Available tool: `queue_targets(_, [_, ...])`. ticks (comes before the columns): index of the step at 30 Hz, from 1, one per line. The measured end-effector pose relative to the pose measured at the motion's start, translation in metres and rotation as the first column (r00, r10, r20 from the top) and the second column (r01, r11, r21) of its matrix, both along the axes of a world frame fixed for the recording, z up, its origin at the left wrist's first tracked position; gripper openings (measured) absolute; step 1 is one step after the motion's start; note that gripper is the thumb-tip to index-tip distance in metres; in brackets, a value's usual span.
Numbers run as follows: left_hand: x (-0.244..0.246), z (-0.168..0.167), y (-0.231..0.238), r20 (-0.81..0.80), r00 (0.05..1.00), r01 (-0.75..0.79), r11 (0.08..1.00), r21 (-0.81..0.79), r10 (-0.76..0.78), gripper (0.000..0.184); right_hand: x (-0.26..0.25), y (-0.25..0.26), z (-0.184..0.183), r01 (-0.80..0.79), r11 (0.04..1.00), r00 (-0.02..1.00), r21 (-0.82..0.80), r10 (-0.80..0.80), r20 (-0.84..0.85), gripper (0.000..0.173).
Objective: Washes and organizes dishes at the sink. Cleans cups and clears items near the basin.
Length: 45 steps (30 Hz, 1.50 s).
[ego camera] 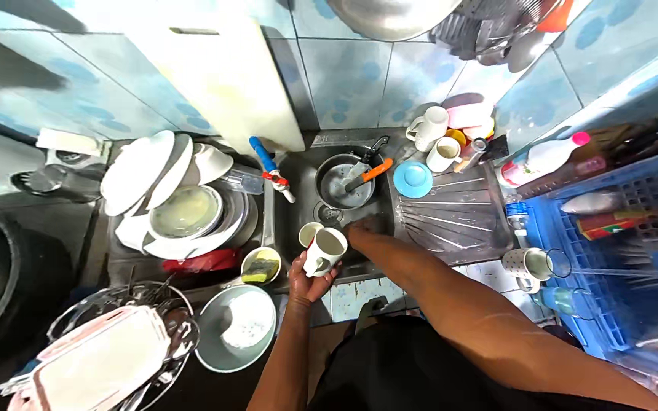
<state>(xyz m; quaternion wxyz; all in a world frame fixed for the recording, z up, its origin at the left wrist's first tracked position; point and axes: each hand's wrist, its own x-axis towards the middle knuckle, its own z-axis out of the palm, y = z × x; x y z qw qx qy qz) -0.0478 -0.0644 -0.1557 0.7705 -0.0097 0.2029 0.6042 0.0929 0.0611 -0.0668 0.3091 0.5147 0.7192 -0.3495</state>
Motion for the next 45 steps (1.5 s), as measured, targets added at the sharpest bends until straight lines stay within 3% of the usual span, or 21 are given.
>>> queue_targets(3, [-0.002, -0.002, -0.001, 0.019, 1.000, 0.005, 1.000, 0.026, -0.005, 0.063, 0.002, 0.002, -0.026, 0.263, 0.964, 0.917, 0.026, -0.242, -0.316, 0.046])
queue_targets(5, [-0.001, -0.002, 0.001, 0.012, 1.000, -0.002, 1.000, 0.023, 0.002, 0.062, 0.012, 0.007, -0.041, 0.283, 0.958, 0.857, 0.046, -0.231, -0.460, 0.044])
queue_targets(9, [-0.004, -0.005, 0.002, 0.024, 1.000, 0.018, 0.999, 0.048, -0.019, 0.064, 0.030, 0.014, -0.031, 0.053, 0.987, 0.910, 0.150, 0.014, -0.415, 0.047])
queue_targets(10, [-0.005, -0.006, 0.002, 0.022, 0.999, 0.024, 0.998, 0.055, -0.026, 0.064, 0.036, 0.016, -0.020, 0.052, 0.983, 0.916, 0.174, 0.022, -0.400, 0.046])
queue_targets(12, [-0.005, -0.008, 0.002, 0.018, 0.999, 0.028, 0.998, 0.055, -0.029, 0.064, 0.062, 0.024, 0.005, 0.224, 0.942, 0.892, 0.251, -0.094, -0.443, 0.044])
queue_targets(14, [-0.005, -0.007, 0.001, 0.012, 1.000, 0.027, 0.998, 0.051, -0.028, 0.064, 0.106, 0.043, 0.029, 0.440, 0.805, 0.847, 0.397, -0.227, -0.480, 0.047])
queue_targets(16, [-0.005, -0.006, 0.001, 0.003, 1.000, 0.026, 0.999, 0.046, -0.026, 0.065, 0.161, 0.075, 0.039, 0.574, 0.577, 0.812, 0.581, -0.307, -0.497, 0.049])
queue_targets(18, [-0.006, -0.006, 0.002, 0.006, 1.000, 0.025, 0.999, 0.039, -0.025, 0.064, 0.213, 0.110, 0.038, 0.582, 0.385, 0.812, 0.716, -0.320, -0.488, 0.060])
queue_targets(19, [-0.005, -0.005, 0.003, 0.009, 1.000, 0.026, 0.999, 0.041, -0.026, 0.062, 0.233, 0.123, 0.039, 0.554, 0.355, 0.828, 0.753, -0.332, -0.453, 0.067])
queue_targets(22, [-0.003, 0.001, 0.003, -0.007, 1.000, 0.026, 0.999, 0.037, -0.025, 0.060, 0.261, 0.145, 0.035, 0.411, 0.499, 0.900, 0.763, -0.353, -0.254, 0.071])
queue_targets(25, [-0.002, 0.004, 0.003, -0.029, 0.999, 0.034, 0.999, 0.024, -0.034, 0.061, 0.267, 0.154, 0.022, 0.398, 0.620, 0.909, 0.676, -0.368, -0.197, 0.053])
queue_targets(32, [-0.002, 0.007, 0.002, -0.049, 0.999, 0.019, 1.000, 0.017, -0.018, 0.059, 0.284, 0.134, -0.007, 0.571, 0.524, 0.820, 0.632, -0.335, -0.464, 0.046])
queue_targets(36, [-0.002, 0.008, 0.000, -0.035, 0.999, 0.028, 0.999, 0.024, -0.028, 0.059, 0.282, 0.105, 0.005, 0.573, 0.516, 0.819, 0.637, -0.323, -0.474, 0.042])
queue_targets(41, [-0.002, 0.010, 0.001, -0.041, 0.998, 0.042, 0.999, 0.011, -0.042, 0.056, 0.244, 0.075, 0.056, 0.470, 0.565, 0.870, 0.678, -0.167, -0.464, 0.034])
queue_targets(45, [-0.003, 0.007, 0.001, -0.039, 0.998, 0.057, 0.998, 0.022, -0.056, 0.059, 0.184, 0.082, 0.063, 0.471, 0.691, 0.766, 0.548, -0.013, -0.642, 0.037])
